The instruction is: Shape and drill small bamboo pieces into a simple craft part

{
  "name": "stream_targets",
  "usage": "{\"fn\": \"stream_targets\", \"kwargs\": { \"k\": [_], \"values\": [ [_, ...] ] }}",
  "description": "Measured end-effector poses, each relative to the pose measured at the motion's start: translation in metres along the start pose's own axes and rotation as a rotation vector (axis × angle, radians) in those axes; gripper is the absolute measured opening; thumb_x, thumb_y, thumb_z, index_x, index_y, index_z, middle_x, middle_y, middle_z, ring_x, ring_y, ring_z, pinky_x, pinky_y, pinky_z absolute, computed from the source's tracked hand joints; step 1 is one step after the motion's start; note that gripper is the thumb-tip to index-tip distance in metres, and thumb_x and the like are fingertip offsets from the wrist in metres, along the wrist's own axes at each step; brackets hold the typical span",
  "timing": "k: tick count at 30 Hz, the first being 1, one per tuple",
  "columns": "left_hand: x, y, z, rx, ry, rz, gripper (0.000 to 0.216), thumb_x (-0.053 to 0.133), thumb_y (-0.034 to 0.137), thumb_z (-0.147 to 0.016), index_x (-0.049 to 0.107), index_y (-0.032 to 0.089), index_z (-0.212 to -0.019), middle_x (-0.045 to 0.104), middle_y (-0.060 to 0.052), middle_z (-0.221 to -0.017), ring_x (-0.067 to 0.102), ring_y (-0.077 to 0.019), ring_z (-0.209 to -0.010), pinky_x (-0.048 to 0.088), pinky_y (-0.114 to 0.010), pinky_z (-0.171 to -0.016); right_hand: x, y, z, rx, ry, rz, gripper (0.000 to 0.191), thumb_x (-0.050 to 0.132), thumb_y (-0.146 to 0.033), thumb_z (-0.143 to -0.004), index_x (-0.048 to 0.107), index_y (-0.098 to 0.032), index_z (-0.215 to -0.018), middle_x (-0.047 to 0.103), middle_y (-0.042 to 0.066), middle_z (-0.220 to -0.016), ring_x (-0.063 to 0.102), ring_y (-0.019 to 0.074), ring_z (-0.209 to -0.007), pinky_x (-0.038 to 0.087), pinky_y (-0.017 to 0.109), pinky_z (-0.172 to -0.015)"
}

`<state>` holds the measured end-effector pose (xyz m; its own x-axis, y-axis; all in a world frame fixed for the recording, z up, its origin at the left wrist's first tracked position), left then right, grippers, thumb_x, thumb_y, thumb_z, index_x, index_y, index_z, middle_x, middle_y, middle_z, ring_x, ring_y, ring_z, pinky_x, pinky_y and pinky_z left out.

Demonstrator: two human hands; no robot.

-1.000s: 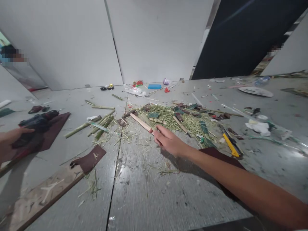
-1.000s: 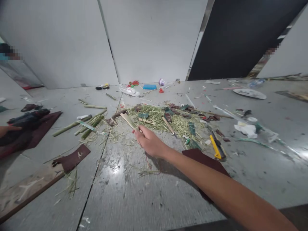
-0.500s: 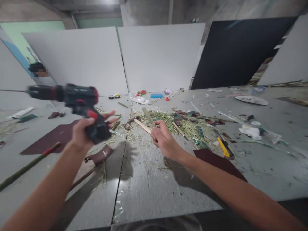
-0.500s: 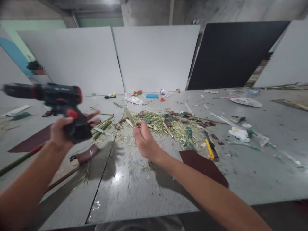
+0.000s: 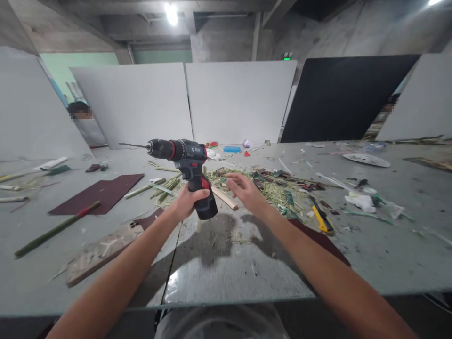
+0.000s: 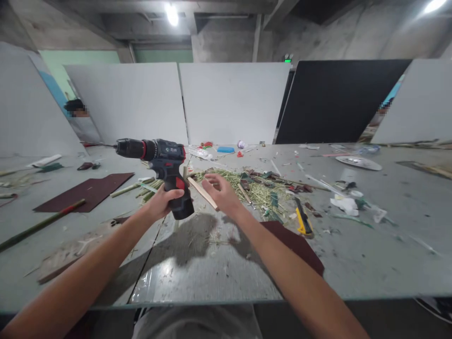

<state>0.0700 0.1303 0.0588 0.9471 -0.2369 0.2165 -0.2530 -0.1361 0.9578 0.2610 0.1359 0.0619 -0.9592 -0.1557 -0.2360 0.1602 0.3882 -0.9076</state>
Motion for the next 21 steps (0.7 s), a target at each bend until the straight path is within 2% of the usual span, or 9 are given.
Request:
{"fn": "stream_targets", "kwargs": {
  "k": [3,6,8,11,14,15,17,19,21],
  "values": [
    [0.003,0.01,0.013,0.009,-0.126,-0.249,0.023,0.077,0.023,-0.056,0.063,0.015,-0.072,0.058,-0.001,-0.068,0.051,-0.0138,-0.063,0.042,-0.026,-0.06,0.006,-0.015,-0.01,-0.062,-0.229,-0.214,0.053,0.071,-0.053,-0.077,0.061,-0.024,-0.121,0.062,0.008,-0.124,0.058,0.0207,-0.112,0.046,0.035,-0.095],
    [0.028,0.024,0.024,-0.041,-0.271,-0.457,0.025,0.076,0.026,-0.057,0.064,0.015,-0.077,0.06,-0.002,-0.072,0.052,-0.0176,-0.068,0.04,-0.029,-0.062,0.021,-0.027,-0.015,-0.015,-0.41,-0.468,0.051,0.083,-0.049,-0.063,0.067,-0.022,-0.103,0.069,0.006,-0.11,0.063,0.0219,-0.102,0.05,0.037,-0.092],
    [0.046,0.031,0.025,-0.025,-0.309,-0.496,0.024,0.075,0.033,-0.063,0.062,0.016,-0.074,0.058,-0.003,-0.072,0.051,-0.0175,-0.068,0.039,-0.03,-0.063,0.023,-0.032,-0.015,0.039,-0.377,-0.558,0.049,0.085,-0.047,-0.056,0.067,-0.021,-0.093,0.07,0.005,-0.095,0.065,0.022,-0.091,0.053,0.037,-0.085],
    [0.057,0.031,0.017,0.003,-0.273,-0.487,0.028,0.072,0.041,-0.071,0.062,0.016,-0.076,0.057,-0.003,-0.072,0.05,-0.016,-0.066,0.037,-0.028,-0.061,0.01,-0.038,-0.014,0.026,-0.13,-0.588,0.045,0.084,-0.042,-0.055,0.064,-0.022,-0.089,0.069,0.003,-0.088,0.065,0.0215,-0.085,0.054,0.037,-0.08],
    [0.041,0.019,0.009,-0.038,-0.146,-0.421,0.024,0.064,0.039,-0.079,0.062,0.018,-0.091,0.048,0.001,-0.067,0.042,-0.0105,-0.055,0.033,-0.024,-0.051,-0.011,-0.049,-0.012,-0.008,0.033,-0.607,0.042,0.082,-0.039,-0.06,0.061,-0.023,-0.092,0.068,0.005,-0.1,0.064,0.0225,-0.093,0.055,0.037,-0.079],
    [0.033,0.013,0.007,-0.051,-0.105,-0.376,0.023,0.06,0.034,-0.081,0.059,0.02,-0.099,0.045,0.003,-0.067,0.039,-0.0091,-0.052,0.03,-0.022,-0.049,-0.017,-0.054,-0.01,-0.019,0.027,-0.631,0.04,0.078,-0.042,-0.065,0.061,-0.024,-0.096,0.066,0.005,-0.107,0.063,0.0231,-0.097,0.055,0.038,-0.079],
    [0.016,0.005,0.005,0.011,-0.04,-0.274,0.045,0.059,0.022,-0.078,0.047,0.026,-0.121,0.05,0.003,-0.079,0.042,-0.0077,-0.053,0.031,-0.021,-0.048,-0.027,-0.062,-0.003,-0.045,-0.027,-0.673,0.036,0.064,-0.048,-0.078,0.059,-0.027,-0.107,0.064,0.005,-0.117,0.062,0.0227,-0.102,0.055,0.039,-0.08],
    [0.004,0.0,0.003,0.107,-0.04,-0.198,0.069,0.061,0.014,-0.075,0.03,0.032,-0.134,0.056,0.0,-0.1,0.051,-0.0084,-0.061,0.037,-0.021,-0.051,-0.036,-0.066,0.007,-0.065,-0.037,-0.661,0.034,0.05,-0.049,-0.086,0.057,-0.029,-0.113,0.064,0.005,-0.112,0.063,0.0208,-0.097,0.054,0.04,-0.08],
    [-0.002,-0.002,0.003,0.146,-0.105,-0.148,0.065,0.064,0.017,-0.077,0.034,0.028,-0.134,0.058,-0.005,-0.111,0.056,-0.0096,-0.07,0.04,-0.022,-0.056,-0.042,-0.062,0.016,-0.056,0.007,-0.593,0.036,0.045,-0.046,-0.086,0.057,-0.028,-0.115,0.064,0.004,-0.097,0.062,0.0193,-0.087,0.054,0.039,-0.079]
  ]
}}
Point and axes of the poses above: each hand's wrist, its own z-axis away from the middle knuckle, its own x-axis out of the palm, y = z × x, the point moved 2 cm from there along -z, towards the middle knuckle
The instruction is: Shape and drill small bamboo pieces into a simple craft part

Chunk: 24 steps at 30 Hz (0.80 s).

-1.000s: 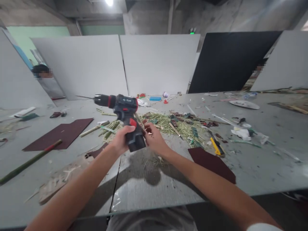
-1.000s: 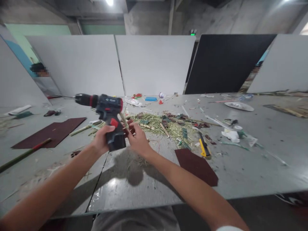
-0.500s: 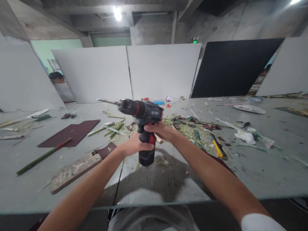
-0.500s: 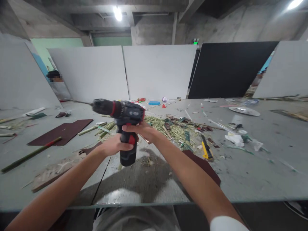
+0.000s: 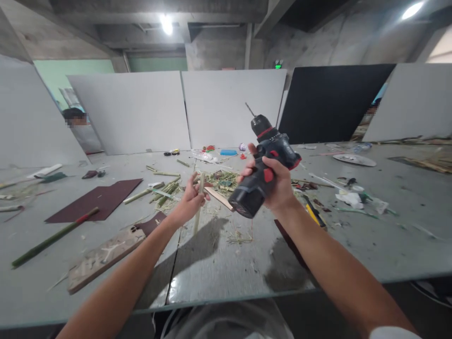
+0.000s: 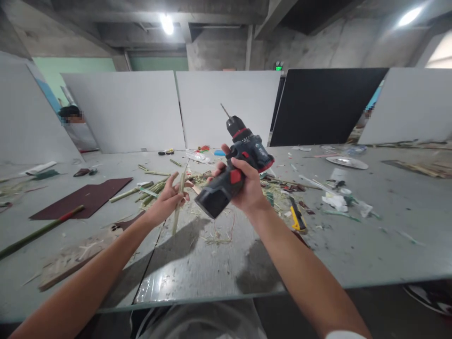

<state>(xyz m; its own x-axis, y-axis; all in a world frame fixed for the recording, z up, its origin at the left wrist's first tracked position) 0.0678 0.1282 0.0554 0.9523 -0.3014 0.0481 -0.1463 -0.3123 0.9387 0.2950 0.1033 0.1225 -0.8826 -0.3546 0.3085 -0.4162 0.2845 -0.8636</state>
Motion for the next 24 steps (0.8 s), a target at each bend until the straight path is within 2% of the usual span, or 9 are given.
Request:
{"fn": "stream_targets", "kwargs": {
  "k": [2,4,7,9,12,15,24],
  "values": [
    [-0.003,-0.001,0.001,-0.016,-0.051,0.06,0.04,0.065,0.026,-0.082,0.05,0.019,-0.118,0.06,-0.007,-0.106,0.055,-0.0095,-0.069,0.042,-0.023,-0.058,-0.006,0.006,0.009,0.029,0.027,0.071,0.036,0.049,-0.042,-0.082,0.059,-0.025,-0.112,0.061,0.004,-0.084,0.061,0.0191,-0.078,0.053,0.039,-0.077],
    [-0.005,-0.001,0.003,-0.048,-0.043,0.141,0.027,0.064,0.034,-0.085,0.056,0.017,-0.104,0.059,-0.003,-0.091,0.053,-0.0079,-0.062,0.043,-0.022,-0.057,-0.007,0.018,0.019,0.09,-0.011,0.098,0.034,0.059,-0.036,-0.075,0.06,-0.024,-0.107,0.063,0.005,-0.088,0.062,0.0199,-0.077,0.053,0.039,-0.076],
    [-0.007,0.0,0.008,-0.111,-0.024,0.287,0.029,0.063,0.042,-0.087,0.053,0.02,-0.103,0.049,0.004,-0.071,0.042,-0.0047,-0.048,0.034,-0.018,-0.047,-0.002,0.037,0.033,0.16,-0.11,0.083,0.032,0.068,-0.029,-0.069,0.061,-0.024,-0.1,0.064,0.007,-0.114,0.065,0.021,-0.086,0.053,0.037,-0.076],
    [-0.008,0.001,0.011,-0.155,-0.034,0.357,0.031,0.062,0.046,-0.086,0.051,0.019,-0.098,0.043,0.006,-0.064,0.034,-0.0037,-0.044,0.025,-0.016,-0.042,0.004,0.046,0.041,0.182,-0.158,0.094,0.031,0.069,-0.029,-0.072,0.062,-0.024,-0.102,0.063,0.008,-0.12,0.066,0.0196,-0.084,0.053,0.035,-0.073],
    [-0.008,0.002,0.014,-0.164,-0.017,0.406,0.035,0.062,0.049,-0.084,0.047,0.018,-0.087,0.038,0.007,-0.058,0.027,-0.0033,-0.041,0.019,-0.016,-0.04,0.009,0.05,0.049,0.207,-0.199,0.174,0.031,0.069,-0.03,-0.077,0.063,-0.023,-0.107,0.067,0.009,-0.112,0.065,0.0167,-0.072,0.053,0.033,-0.066],
    [-0.008,0.003,0.015,-0.131,-0.035,0.421,0.033,0.062,0.048,-0.084,0.045,0.019,-0.086,0.037,0.007,-0.059,0.025,-0.0031,-0.041,0.018,-0.016,-0.041,0.01,0.051,0.052,0.208,-0.218,0.275,0.025,0.071,-0.03,-0.077,0.065,-0.022,-0.1,0.069,0.009,-0.104,0.063,0.0155,-0.065,0.054,0.033,-0.061],
    [-0.006,0.009,0.017,-0.072,-0.089,0.444,0.03,0.061,0.045,-0.086,0.043,0.022,-0.087,0.039,0.006,-0.063,0.028,-0.0037,-0.044,0.019,-0.017,-0.043,0.016,0.055,0.062,0.114,-0.18,0.38,0.021,0.069,-0.031,-0.08,0.065,-0.022,-0.099,0.068,0.004,-0.081,0.062,0.0152,-0.061,0.056,0.033,-0.061]
  ]
}}
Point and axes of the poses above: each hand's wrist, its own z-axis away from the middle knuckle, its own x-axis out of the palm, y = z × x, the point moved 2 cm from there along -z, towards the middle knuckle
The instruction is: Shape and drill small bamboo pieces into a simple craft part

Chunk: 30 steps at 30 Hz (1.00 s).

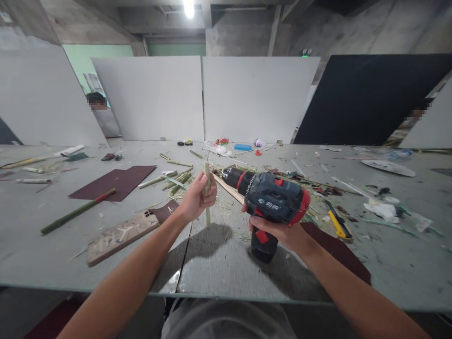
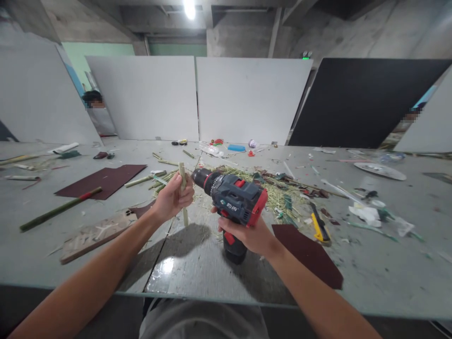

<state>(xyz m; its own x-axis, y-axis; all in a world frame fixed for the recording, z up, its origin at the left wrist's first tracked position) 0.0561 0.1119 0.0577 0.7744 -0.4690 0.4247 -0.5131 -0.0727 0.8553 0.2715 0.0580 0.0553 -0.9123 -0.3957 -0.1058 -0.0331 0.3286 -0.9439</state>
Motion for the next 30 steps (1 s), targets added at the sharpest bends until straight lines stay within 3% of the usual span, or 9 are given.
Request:
{"fn": "stream_targets", "kwargs": {
  "k": [9,15,21,25,30],
  "values": [
    [-0.007,0.0,-0.001,0.096,-0.025,-0.134,0.025,0.054,0.043,-0.092,0.042,0.021,-0.088,0.037,0.006,-0.065,0.029,-0.0039,-0.046,0.02,-0.018,-0.044,-0.003,0.001,-0.001,0.004,-0.041,0.025,0.022,0.068,-0.028,-0.081,0.063,-0.02,-0.101,0.067,0.003,-0.079,0.063,0.0136,-0.063,0.057,0.03,-0.063],
    [-0.018,0.0,-0.006,0.21,0.073,-0.336,0.028,0.055,0.045,-0.092,0.041,0.02,-0.088,0.037,0.006,-0.065,0.027,-0.0034,-0.045,0.019,-0.018,-0.042,-0.004,0.003,0.0,-0.039,-0.039,0.062,0.021,0.066,-0.025,-0.083,0.061,-0.019,-0.103,0.066,0.002,-0.08,0.063,0.0119,-0.065,0.056,0.027,-0.063],
    [-0.013,0.0,-0.004,0.207,0.091,-0.493,0.034,0.052,0.051,-0.092,0.04,0.02,-0.084,0.036,0.006,-0.062,0.026,-0.0037,-0.045,0.02,-0.018,-0.041,-0.008,0.013,-0.001,-0.08,-0.047,0.201,0.018,0.063,-0.026,-0.084,0.061,-0.021,-0.102,0.065,0.001,-0.075,0.063,0.0136,-0.066,0.055,0.028,-0.063],
    [-0.009,0.0,-0.003,0.239,0.096,-0.463,0.036,0.054,0.053,-0.09,0.042,0.019,-0.086,0.036,0.007,-0.063,0.026,-0.0036,-0.046,0.02,-0.017,-0.041,-0.004,0.014,0.0,-0.162,-0.016,0.311,0.014,0.06,-0.026,-0.086,0.062,-0.022,-0.099,0.066,0.002,-0.077,0.063,0.0157,-0.069,0.055,0.031,-0.065],
    [-0.004,-0.006,-0.004,0.267,0.097,-0.327,0.035,0.057,0.052,-0.088,0.043,0.02,-0.087,0.037,0.007,-0.063,0.027,-0.0029,-0.044,0.021,-0.016,-0.041,0.007,0.006,0.001,-0.372,0.064,0.536,0.01,0.057,-0.023,-0.087,0.064,-0.022,-0.094,0.07,0.005,-0.089,0.066,0.0186,-0.078,0.056,0.034,-0.074]
  ]
}}
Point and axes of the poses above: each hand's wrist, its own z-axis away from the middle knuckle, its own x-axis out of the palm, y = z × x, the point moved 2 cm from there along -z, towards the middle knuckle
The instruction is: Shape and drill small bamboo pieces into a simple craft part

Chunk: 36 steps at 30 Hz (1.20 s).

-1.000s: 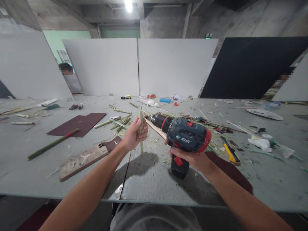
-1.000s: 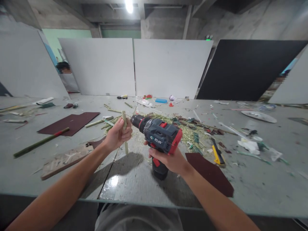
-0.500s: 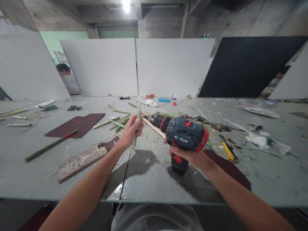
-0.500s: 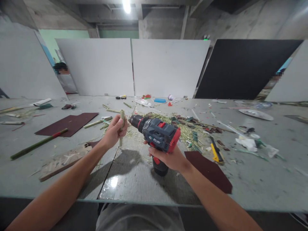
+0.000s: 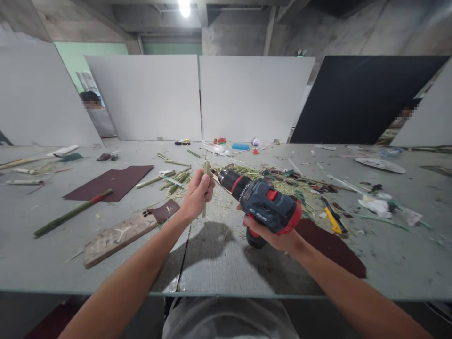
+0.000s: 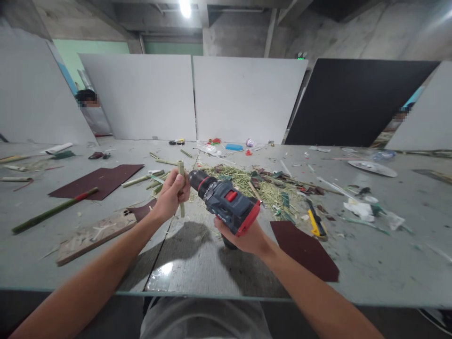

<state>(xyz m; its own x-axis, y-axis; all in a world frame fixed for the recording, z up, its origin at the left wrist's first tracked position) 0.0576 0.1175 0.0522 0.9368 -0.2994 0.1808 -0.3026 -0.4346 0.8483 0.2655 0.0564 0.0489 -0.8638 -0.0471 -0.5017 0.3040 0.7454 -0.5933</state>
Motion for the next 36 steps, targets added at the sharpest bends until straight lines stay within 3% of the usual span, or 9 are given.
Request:
{"fn": "stream_targets", "kwargs": {
  "k": [6,13,18,31,36],
  "values": [
    [-0.012,0.009,-0.005,-0.011,0.109,0.143,0.032,0.057,0.048,-0.09,0.042,0.021,-0.085,0.036,0.007,-0.06,0.025,-0.0027,-0.041,0.018,-0.015,-0.038,0.003,-0.003,0.002,-0.053,0.04,0.045,0.015,0.058,-0.02,-0.086,0.063,-0.024,-0.099,0.071,0.003,-0.084,0.067,0.0176,-0.073,0.057,0.032,-0.071],
    [-0.001,0.013,0.0,-0.073,-0.03,0.203,0.034,0.055,0.051,-0.09,0.044,0.02,-0.084,0.038,0.007,-0.061,0.026,-0.0029,-0.041,0.019,-0.015,-0.038,0.001,-0.004,0.004,-0.039,0.027,0.088,0.012,0.059,-0.021,-0.086,0.064,-0.024,-0.095,0.072,0.003,-0.083,0.068,0.0184,-0.073,0.058,0.031,-0.071],
    [0.005,0.008,0.002,-0.089,-0.061,0.206,0.034,0.055,0.052,-0.09,0.043,0.021,-0.084,0.038,0.007,-0.061,0.026,-0.0029,-0.041,0.019,-0.014,-0.038,0.0,-0.008,0.003,-0.084,0.046,0.14,0.017,0.06,-0.021,-0.086,0.067,-0.026,-0.1,0.072,0.002,-0.081,0.069,0.0193,-0.075,0.058,0.033,-0.075],
    [-0.003,0.006,0.0,-0.017,-0.023,0.056,0.034,0.056,0.051,-0.089,0.045,0.02,-0.086,0.037,0.006,-0.063,0.026,-0.0033,-0.044,0.021,-0.015,-0.04,0.001,-0.005,0.006,-0.071,0.057,0.153,0.016,0.061,-0.024,-0.086,0.069,-0.026,-0.099,0.075,0.005,-0.091,0.071,0.0224,-0.083,0.057,0.04,-0.085],
    [-0.006,0.007,-0.001,0.045,-0.019,-0.018,0.033,0.055,0.051,-0.09,0.045,0.02,-0.085,0.035,0.006,-0.062,0.025,-0.004,-0.045,0.021,-0.015,-0.039,0.003,-0.002,0.009,-0.04,0.05,0.122,0.015,0.058,-0.026,-0.088,0.068,-0.025,-0.099,0.074,0.005,-0.093,0.07,0.022,-0.086,0.058,0.036,-0.08]
  ]
}}
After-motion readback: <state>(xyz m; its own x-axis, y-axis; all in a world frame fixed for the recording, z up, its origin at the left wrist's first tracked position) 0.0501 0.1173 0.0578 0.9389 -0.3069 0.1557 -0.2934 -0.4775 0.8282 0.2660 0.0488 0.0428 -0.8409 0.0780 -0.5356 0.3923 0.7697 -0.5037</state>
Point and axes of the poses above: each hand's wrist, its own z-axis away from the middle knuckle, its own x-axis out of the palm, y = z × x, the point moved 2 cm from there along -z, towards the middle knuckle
